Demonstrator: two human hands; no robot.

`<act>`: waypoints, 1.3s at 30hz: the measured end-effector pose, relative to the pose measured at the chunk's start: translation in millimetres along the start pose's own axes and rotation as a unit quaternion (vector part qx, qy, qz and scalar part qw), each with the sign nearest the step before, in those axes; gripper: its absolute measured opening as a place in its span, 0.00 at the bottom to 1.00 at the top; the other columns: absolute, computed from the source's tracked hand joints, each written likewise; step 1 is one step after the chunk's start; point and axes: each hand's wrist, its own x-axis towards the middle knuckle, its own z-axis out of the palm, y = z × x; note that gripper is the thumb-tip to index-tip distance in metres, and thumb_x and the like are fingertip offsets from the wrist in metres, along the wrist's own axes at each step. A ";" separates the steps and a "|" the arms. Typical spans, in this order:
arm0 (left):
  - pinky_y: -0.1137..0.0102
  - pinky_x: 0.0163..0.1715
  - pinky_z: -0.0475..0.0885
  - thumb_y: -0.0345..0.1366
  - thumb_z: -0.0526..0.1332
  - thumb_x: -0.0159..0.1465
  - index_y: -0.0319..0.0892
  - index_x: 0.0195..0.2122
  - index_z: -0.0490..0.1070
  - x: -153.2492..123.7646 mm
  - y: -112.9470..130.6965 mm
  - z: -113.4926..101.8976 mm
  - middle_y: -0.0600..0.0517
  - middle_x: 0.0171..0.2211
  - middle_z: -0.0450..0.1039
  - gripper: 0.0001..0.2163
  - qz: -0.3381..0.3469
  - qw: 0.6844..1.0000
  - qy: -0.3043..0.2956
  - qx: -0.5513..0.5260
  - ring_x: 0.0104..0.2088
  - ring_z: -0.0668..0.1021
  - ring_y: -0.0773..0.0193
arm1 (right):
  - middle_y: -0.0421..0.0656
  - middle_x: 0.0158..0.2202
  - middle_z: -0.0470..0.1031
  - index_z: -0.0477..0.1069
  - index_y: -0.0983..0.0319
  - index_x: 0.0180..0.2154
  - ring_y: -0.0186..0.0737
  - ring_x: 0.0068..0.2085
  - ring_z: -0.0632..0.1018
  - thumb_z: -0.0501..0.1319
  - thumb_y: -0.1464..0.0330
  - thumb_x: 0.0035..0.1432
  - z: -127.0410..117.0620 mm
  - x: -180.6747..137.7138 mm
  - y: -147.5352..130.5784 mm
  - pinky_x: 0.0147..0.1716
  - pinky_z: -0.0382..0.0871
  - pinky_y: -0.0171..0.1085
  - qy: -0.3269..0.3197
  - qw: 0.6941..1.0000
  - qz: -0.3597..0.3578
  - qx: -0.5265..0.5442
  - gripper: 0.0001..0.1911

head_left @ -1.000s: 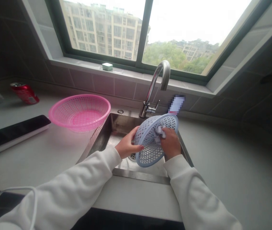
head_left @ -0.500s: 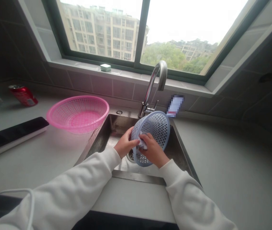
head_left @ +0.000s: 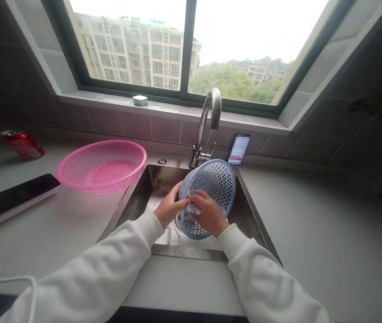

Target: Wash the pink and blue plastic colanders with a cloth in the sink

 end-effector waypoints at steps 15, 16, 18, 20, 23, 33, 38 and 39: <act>0.54 0.58 0.66 0.49 0.75 0.46 0.41 0.59 0.67 -2.9 0.9 2.1 0.42 0.54 0.73 0.40 -0.033 0.996 -0.076 -0.013 0.58 0.71 0.41 | 0.51 0.51 0.74 0.76 0.59 0.47 0.54 0.53 0.75 0.61 0.73 0.55 -18.6 4.5 0.3 0.54 0.69 0.49 0.134 0.987 0.048 -0.071 0.17; 0.54 0.57 0.66 0.49 0.75 0.47 0.41 0.59 0.67 -2.9 0.2 1.7 0.42 0.54 0.73 0.40 -0.035 0.997 -0.071 -0.011 0.59 0.71 0.41 | 0.51 0.52 0.74 0.76 0.58 0.48 0.53 0.53 0.75 0.61 0.73 0.55 -15.1 4.2 -4.1 0.54 0.70 0.49 0.101 0.993 0.019 -0.061 0.18; 0.56 0.56 0.67 0.49 0.75 0.47 0.41 0.58 0.67 -2.9 -0.5 0.3 0.42 0.54 0.73 0.39 -0.039 0.997 -0.061 -0.010 0.59 0.71 0.41 | 0.50 0.52 0.74 0.75 0.57 0.49 0.53 0.52 0.76 0.62 0.73 0.54 -12.0 4.4 -7.5 0.51 0.71 0.48 0.062 0.996 0.004 -0.056 0.20; 0.56 0.54 0.68 0.50 0.74 0.47 0.41 0.58 0.67 -3.3 0.3 -1.0 0.42 0.54 0.74 0.38 -0.049 0.997 -0.065 -0.009 0.57 0.72 0.41 | 0.49 0.52 0.74 0.75 0.56 0.49 0.52 0.49 0.77 0.61 0.74 0.53 -16.2 5.6 -2.7 0.48 0.72 0.46 0.072 0.994 0.040 -0.076 0.21; 0.55 0.53 0.69 0.49 0.74 0.48 0.41 0.58 0.68 -3.7 2.9 -0.9 0.42 0.52 0.75 0.38 -0.064 0.993 -0.094 -0.009 0.55 0.74 0.42 | 0.49 0.50 0.74 0.75 0.58 0.49 0.51 0.45 0.78 0.60 0.73 0.55 -31.0 7.2 13.1 0.45 0.72 0.45 0.132 0.975 0.122 -0.130 0.19; 0.58 0.54 0.68 0.49 0.76 0.46 0.41 0.56 0.70 -1.5 -3.4 -0.1 0.42 0.52 0.74 0.38 -0.047 0.996 -0.077 -0.014 0.55 0.73 0.42 | 0.47 0.50 0.76 0.75 0.57 0.47 0.45 0.48 0.77 0.62 0.75 0.52 -16.7 5.1 -2.8 0.49 0.73 0.41 0.092 0.992 -0.005 -0.083 0.19; 0.57 0.55 0.68 0.47 0.75 0.48 0.40 0.57 0.70 -5.2 1.8 -0.7 0.42 0.54 0.74 0.37 -0.026 0.997 -0.048 -0.045 0.57 0.73 0.42 | 0.45 0.48 0.76 0.75 0.55 0.48 0.44 0.43 0.78 0.61 0.74 0.54 -17.4 4.6 -3.5 0.43 0.73 0.39 0.053 0.990 0.058 -0.116 0.20; 0.56 0.55 0.69 0.47 0.75 0.48 0.40 0.58 0.69 -6.0 4.3 -0.7 0.42 0.54 0.74 0.37 -0.018 0.997 -0.044 -0.056 0.56 0.73 0.42 | 0.45 0.47 0.76 0.75 0.55 0.48 0.44 0.41 0.78 0.60 0.74 0.54 -20.7 4.8 0.9 0.42 0.73 0.39 0.057 0.986 0.086 -0.129 0.19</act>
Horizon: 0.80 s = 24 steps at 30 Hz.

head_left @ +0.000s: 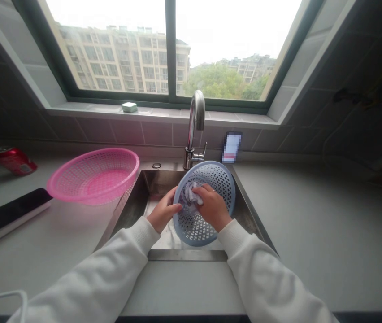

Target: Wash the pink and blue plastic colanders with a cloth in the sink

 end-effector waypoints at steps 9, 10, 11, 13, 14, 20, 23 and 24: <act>0.51 0.58 0.66 0.49 0.75 0.47 0.42 0.58 0.69 -1.3 2.9 -2.4 0.41 0.53 0.75 0.38 -0.003 0.998 -0.051 0.026 0.56 0.73 0.39 | 0.49 0.48 0.75 0.75 0.59 0.47 0.48 0.46 0.77 0.59 0.75 0.53 -9.4 6.4 27.9 0.48 0.72 0.44 0.160 0.982 0.099 0.004 0.19; 0.51 0.59 0.65 0.49 0.76 0.47 0.42 0.59 0.69 -0.9 0.7 -2.3 0.41 0.54 0.74 0.39 -0.006 0.997 -0.060 0.044 0.57 0.73 0.39 | 0.49 0.49 0.74 0.75 0.59 0.47 0.49 0.48 0.77 0.60 0.75 0.52 -7.6 5.0 24.2 0.50 0.72 0.44 0.171 0.982 0.068 0.027 0.20; 0.52 0.60 0.64 0.49 0.76 0.47 0.42 0.59 0.68 -0.6 -1.5 -2.2 0.41 0.55 0.73 0.40 -0.006 0.996 -0.065 0.062 0.58 0.72 0.39 | 0.48 0.49 0.74 0.75 0.58 0.47 0.48 0.50 0.76 0.60 0.76 0.51 -5.2 3.4 19.5 0.52 0.71 0.45 0.171 0.984 0.031 0.051 0.20; 0.52 0.62 0.62 0.49 0.76 0.46 0.42 0.60 0.67 0.1 -4.9 -2.2 0.41 0.57 0.72 0.41 0.004 0.995 -0.049 0.084 0.60 0.70 0.39 | 0.47 0.50 0.75 0.75 0.57 0.46 0.47 0.51 0.76 0.60 0.77 0.50 -0.1 -0.1 8.6 0.53 0.71 0.44 0.126 0.986 -0.046 0.098 0.21; 0.52 0.62 0.62 0.49 0.76 0.46 0.42 0.60 0.67 0.4 -5.9 -2.4 0.41 0.58 0.71 0.41 0.014 0.996 -0.031 0.084 0.61 0.69 0.39 | 0.46 0.50 0.75 0.75 0.57 0.46 0.46 0.51 0.76 0.60 0.77 0.50 2.1 -1.7 3.2 0.52 0.71 0.42 0.088 0.987 -0.075 0.114 0.21; 0.55 0.61 0.65 0.50 0.75 0.47 0.42 0.59 0.68 1.3 -2.8 -6.4 0.43 0.55 0.74 0.39 0.059 0.997 0.036 0.022 0.60 0.71 0.42 | 0.42 0.47 0.76 0.75 0.53 0.47 0.41 0.44 0.79 0.60 0.73 0.54 4.0 -5.3 -9.1 0.44 0.71 0.36 -0.108 0.990 -0.082 0.040 0.19; 0.53 0.61 0.65 0.49 0.75 0.48 0.41 0.58 0.70 1.7 2.0 -8.6 0.43 0.53 0.76 0.37 0.061 0.997 0.035 0.022 0.59 0.72 0.42 | 0.41 0.44 0.76 0.75 0.52 0.45 0.42 0.42 0.79 0.60 0.73 0.54 0.2 -3.0 1.7 0.39 0.69 0.36 -0.123 0.991 -0.037 -0.031 0.17; 0.53 0.61 0.65 0.49 0.75 0.48 0.41 0.58 0.69 1.7 3.6 -9.0 0.43 0.53 0.76 0.37 0.057 0.998 0.028 0.024 0.59 0.72 0.41 | 0.42 0.44 0.76 0.75 0.52 0.44 0.42 0.42 0.79 0.59 0.73 0.55 -1.5 -1.8 7.3 0.37 0.69 0.36 -0.117 0.992 -0.014 -0.052 0.16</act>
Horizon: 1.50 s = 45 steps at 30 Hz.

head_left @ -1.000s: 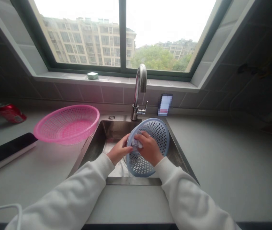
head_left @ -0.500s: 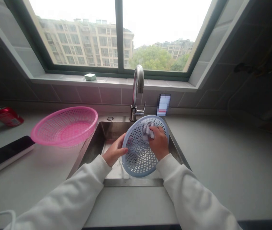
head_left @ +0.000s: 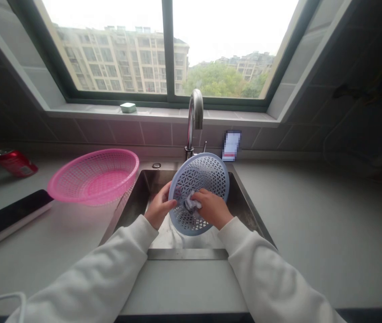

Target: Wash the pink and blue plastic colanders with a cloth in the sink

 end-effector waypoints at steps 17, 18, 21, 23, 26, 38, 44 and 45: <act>0.54 0.59 0.65 0.50 0.76 0.45 0.40 0.57 0.68 3.3 -2.7 6.5 0.41 0.56 0.73 0.40 -0.014 1.000 -0.015 0.007 0.59 0.71 0.40 | 0.44 0.47 0.77 0.76 0.55 0.45 0.44 0.45 0.79 0.61 0.76 0.51 8.2 1.1 -6.9 0.44 0.73 0.39 0.055 0.990 -0.089 0.094 0.20; 0.54 0.59 0.66 0.49 0.76 0.45 0.40 0.57 0.68 4.3 -0.7 5.2 0.41 0.55 0.73 0.39 -0.012 1.000 -0.011 -0.004 0.58 0.72 0.41 | 0.43 0.45 0.77 0.76 0.54 0.45 0.43 0.43 0.79 0.60 0.76 0.52 7.5 1.7 -3.5 0.42 0.73 0.37 0.042 0.995 -0.056 0.075 0.19; 0.54 0.58 0.66 0.50 0.75 0.46 0.40 0.58 0.67 4.4 2.2 2.7 0.40 0.55 0.73 0.40 -0.010 1.000 -0.009 -0.015 0.58 0.73 0.41 | 0.45 0.45 0.76 0.76 0.56 0.46 0.43 0.42 0.79 0.58 0.75 0.54 2.3 6.4 14.7 0.41 0.71 0.36 0.096 0.993 0.062 0.035 0.19; 0.54 0.58 0.66 0.51 0.75 0.47 0.40 0.60 0.65 1.6 0.8 3.2 0.39 0.58 0.70 0.42 -0.011 1.000 -0.020 0.004 0.59 0.71 0.40 | 0.47 0.47 0.75 0.75 0.58 0.47 0.45 0.44 0.78 0.58 0.74 0.55 -0.2 9.9 24.6 0.44 0.71 0.39 0.172 0.978 0.105 0.047 0.18; 0.53 0.57 0.67 0.47 0.76 0.46 0.43 0.66 0.58 -3.9 -3.4 5.9 0.39 0.63 0.64 0.48 -0.047 0.994 -0.038 0.087 0.61 0.68 0.38 | 0.49 0.46 0.75 0.74 0.62 0.46 0.49 0.47 0.76 0.58 0.72 0.55 3.3 12.1 24.1 0.50 0.71 0.46 0.247 0.958 0.066 0.126 0.17; 0.52 0.59 0.64 0.50 0.75 0.47 0.40 0.62 0.64 5.2 2.9 4.9 0.39 0.58 0.71 0.43 -0.018 0.997 -0.062 0.031 0.59 0.71 0.39 | 0.50 0.48 0.75 0.76 0.62 0.47 0.50 0.49 0.77 0.58 0.74 0.54 0.3 10.9 18.4 0.51 0.71 0.47 0.224 0.966 0.083 0.096 0.18; 0.53 0.61 0.62 0.48 0.75 0.49 0.40 0.62 0.64 1.6 -2.8 3.9 0.41 0.60 0.68 0.41 -0.016 0.996 -0.065 0.064 0.62 0.68 0.39 | 0.45 0.49 0.76 0.76 0.55 0.46 0.45 0.50 0.78 0.60 0.76 0.50 4.4 3.4 -2.5 0.52 0.71 0.41 0.134 0.983 -0.074 0.105 0.20; 0.54 0.61 0.62 0.48 0.75 0.48 0.40 0.61 0.64 2.5 -2.7 2.5 0.41 0.60 0.69 0.41 -0.011 0.997 -0.057 0.057 0.61 0.68 0.39 | 0.44 0.48 0.76 0.76 0.55 0.46 0.44 0.47 0.79 0.60 0.76 0.50 5.5 3.3 -2.9 0.49 0.72 0.39 0.105 0.987 -0.068 0.097 0.21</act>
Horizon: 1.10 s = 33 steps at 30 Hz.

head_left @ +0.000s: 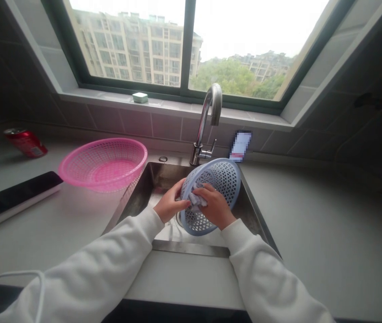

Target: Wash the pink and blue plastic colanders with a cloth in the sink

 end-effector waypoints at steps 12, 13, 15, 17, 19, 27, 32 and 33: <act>0.52 0.60 0.62 0.49 0.75 0.47 0.39 0.60 0.65 -1.3 0.9 4.3 0.39 0.59 0.69 0.41 -0.026 1.000 -0.003 0.007 0.60 0.69 0.39 | 0.46 0.50 0.76 0.77 0.56 0.46 0.46 0.50 0.77 0.60 0.76 0.51 -5.5 -1.3 -7.9 0.52 0.72 0.42 0.014 0.999 -0.029 -0.001 0.20; 0.53 0.60 0.62 0.50 0.75 0.47 0.39 0.60 0.65 -1.0 1.3 2.6 0.39 0.58 0.69 0.42 -0.019 1.000 0.010 0.005 0.60 0.69 0.39 | 0.45 0.49 0.76 0.77 0.56 0.46 0.45 0.47 0.78 0.61 0.76 0.51 -4.5 -1.9 -7.5 0.49 0.73 0.42 -0.016 1.000 -0.024 -0.001 0.21; 0.53 0.60 0.63 0.50 0.75 0.46 0.39 0.60 0.65 0.0 2.7 0.1 0.39 0.58 0.70 0.42 -0.009 1.000 0.016 0.000 0.60 0.69 0.39 | 0.45 0.46 0.76 0.77 0.56 0.46 0.45 0.43 0.79 0.60 0.76 0.51 -5.4 -1.6 -1.8 0.45 0.75 0.41 -0.030 0.999 0.026 -0.028 0.21; 0.53 0.59 0.63 0.49 0.75 0.47 0.39 0.60 0.66 0.5 4.0 0.5 0.40 0.57 0.71 0.41 -0.013 1.000 -0.007 0.001 0.59 0.70 0.39 | 0.47 0.47 0.76 0.77 0.56 0.46 0.47 0.43 0.79 0.59 0.76 0.52 -9.6 -0.1 5.9 0.45 0.74 0.43 0.018 0.993 0.091 -0.070 0.20; 0.53 0.59 0.64 0.48 0.75 0.48 0.40 0.60 0.66 0.1 4.3 3.6 0.40 0.56 0.71 0.40 -0.032 0.999 -0.036 0.003 0.59 0.71 0.40 | 0.49 0.49 0.75 0.77 0.58 0.47 0.50 0.48 0.78 0.59 0.76 0.52 -13.6 1.2 8.6 0.49 0.73 0.45 0.087 0.985 0.118 -0.095 0.20; 0.55 0.57 0.66 0.50 0.75 0.47 0.40 0.59 0.66 1.4 2.4 1.0 0.41 0.55 0.72 0.40 0.002 1.000 0.020 -0.014 0.58 0.71 0.40 | 0.45 0.48 0.76 0.76 0.54 0.47 0.46 0.43 0.79 0.61 0.74 0.53 -3.9 -0.7 -9.0 0.43 0.74 0.40 -0.037 0.997 0.006 -0.063 0.19; 0.51 0.59 0.63 0.49 0.75 0.47 0.40 0.62 0.63 -2.1 4.9 2.3 0.39 0.58 0.69 0.42 -0.042 0.998 -0.032 0.031 0.59 0.70 0.38 | 0.49 0.49 0.75 0.76 0.58 0.46 0.49 0.45 0.78 0.59 0.74 0.55 -18.1 4.0 12.9 0.45 0.73 0.43 0.125 0.977 0.135 -0.105 0.18; 0.50 0.59 0.63 0.48 0.75 0.48 0.41 0.63 0.62 -3.1 4.1 4.1 0.39 0.58 0.69 0.43 -0.054 0.997 -0.043 0.047 0.59 0.70 0.38 | 0.49 0.49 0.75 0.76 0.59 0.46 0.49 0.47 0.78 0.59 0.74 0.54 -19.3 4.1 12.8 0.48 0.73 0.44 0.155 0.976 0.122 -0.092 0.17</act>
